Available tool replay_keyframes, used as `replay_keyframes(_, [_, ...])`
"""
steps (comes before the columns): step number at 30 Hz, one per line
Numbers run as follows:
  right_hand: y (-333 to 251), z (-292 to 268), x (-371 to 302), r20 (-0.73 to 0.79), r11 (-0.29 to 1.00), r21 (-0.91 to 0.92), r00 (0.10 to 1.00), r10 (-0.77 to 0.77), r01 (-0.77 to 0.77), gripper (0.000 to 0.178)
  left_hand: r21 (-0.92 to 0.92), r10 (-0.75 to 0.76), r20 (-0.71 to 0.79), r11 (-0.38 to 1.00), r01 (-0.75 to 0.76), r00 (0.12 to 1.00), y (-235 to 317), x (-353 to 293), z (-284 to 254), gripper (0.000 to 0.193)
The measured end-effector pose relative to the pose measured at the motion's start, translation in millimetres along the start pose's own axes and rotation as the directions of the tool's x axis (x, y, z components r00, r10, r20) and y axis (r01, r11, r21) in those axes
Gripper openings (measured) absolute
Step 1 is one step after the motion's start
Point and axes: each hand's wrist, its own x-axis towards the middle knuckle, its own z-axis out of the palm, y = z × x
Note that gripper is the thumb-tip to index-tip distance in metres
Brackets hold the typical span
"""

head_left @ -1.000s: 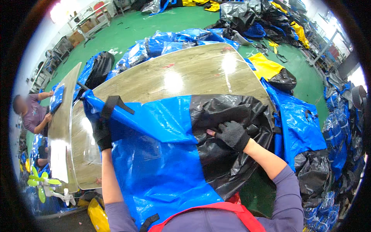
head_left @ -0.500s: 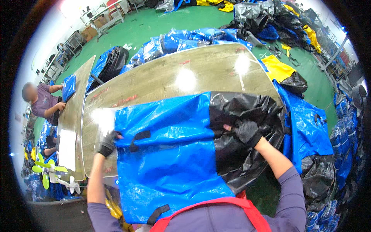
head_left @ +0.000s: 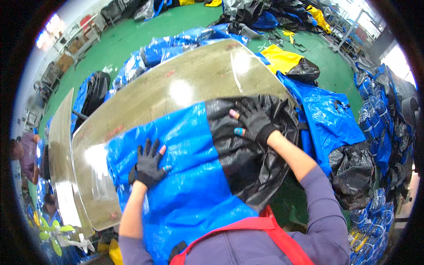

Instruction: The person repeatedly places blue and black plastic bags into a clear plastic sleeve on a table, then folds the sleeve closed. The person handles multiple bags one at a time and repeats the insertion and folding cycle several times.

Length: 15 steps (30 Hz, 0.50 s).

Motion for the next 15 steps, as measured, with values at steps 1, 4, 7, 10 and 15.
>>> replay_keyframes(1, [6, 19, -2, 0.062, 0.999, -0.029, 0.998, 0.020, -0.019, 0.070, 0.011, -0.029, 0.023, 1.000, 0.028, 0.999, 3, 0, 1, 0.073])
replay_keyframes(4, [13, 35, 6, 0.102, 0.999, -0.035, 0.994, 0.032, -0.028, 0.070, -0.107, -0.121, 0.062, 0.986, 0.127, 0.991, 17, 25, -20, 0.060])
replay_keyframes(7, [-8, -10, -4, -0.081, 0.999, 0.046, 0.996, 0.031, -0.027, 0.073, -0.110, 0.348, -0.532, 0.876, -0.470, 0.772, 76, 65, -21, 0.066])
replay_keyframes(10, [-37, -71, -71, -0.003, 0.830, 0.539, 0.985, -0.172, 0.147, 0.086, -0.020, 0.444, -0.338, 0.878, -0.478, 0.830, 124, 84, -4, 0.073])
replay_keyframes(15, [-69, -80, -188, 0.065, 0.935, 0.302, 0.975, -0.215, 0.186, 0.043, -0.073, 0.420, -0.365, 0.877, -0.475, 0.831, 112, 106, -1, 0.076])
